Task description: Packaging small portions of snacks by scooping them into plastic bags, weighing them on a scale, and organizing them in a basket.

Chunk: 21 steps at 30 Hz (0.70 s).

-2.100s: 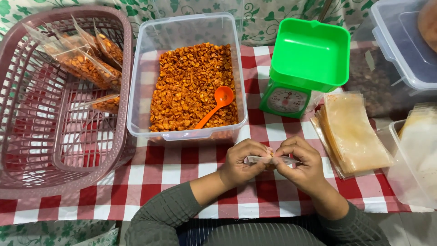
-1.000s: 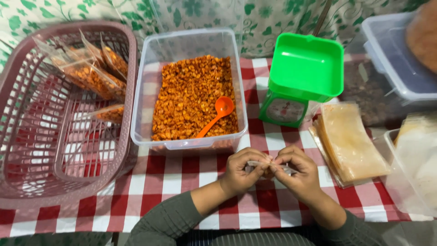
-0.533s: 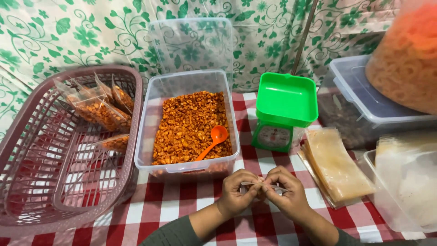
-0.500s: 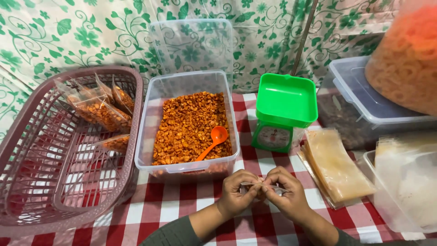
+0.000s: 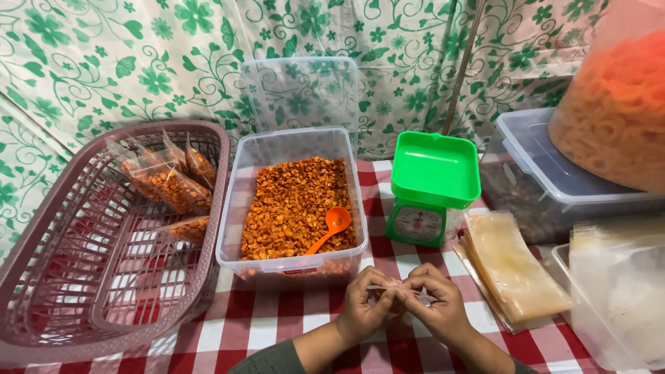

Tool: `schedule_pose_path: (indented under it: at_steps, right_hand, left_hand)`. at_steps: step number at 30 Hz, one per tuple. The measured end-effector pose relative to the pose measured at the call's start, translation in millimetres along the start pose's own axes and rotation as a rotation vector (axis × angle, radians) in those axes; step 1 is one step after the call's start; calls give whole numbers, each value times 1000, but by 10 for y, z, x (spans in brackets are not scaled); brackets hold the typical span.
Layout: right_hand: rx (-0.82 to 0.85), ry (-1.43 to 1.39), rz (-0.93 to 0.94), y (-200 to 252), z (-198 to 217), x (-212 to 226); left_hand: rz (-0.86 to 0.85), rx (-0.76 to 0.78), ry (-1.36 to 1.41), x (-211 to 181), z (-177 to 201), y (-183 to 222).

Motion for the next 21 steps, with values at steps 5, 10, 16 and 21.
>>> schedule_pose_path:
  at_steps: [5, 10, 16, 21]
  right_hand:
    - [6, 8, 9, 10, -7, -45]
    - [7, 46, 96, 2, -14, 72]
    - [32, 61, 98, 22, -33, 111]
    - [11, 26, 69, 40, -8, 31]
  left_hand:
    - [27, 3, -25, -21, -14, 4]
    - [0, 0, -13, -25, -34, 21]
    - [-50, -6, 3, -88, -41, 24]
    - [-12, -8, 43, -34, -31, 35]
Point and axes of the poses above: each hand's wrist, its own y-axis away from the middle knuckle, its own z-axis out of the back of the hand, x = y × z, the point moved 10 cm from there along -y, towards the middle knuckle
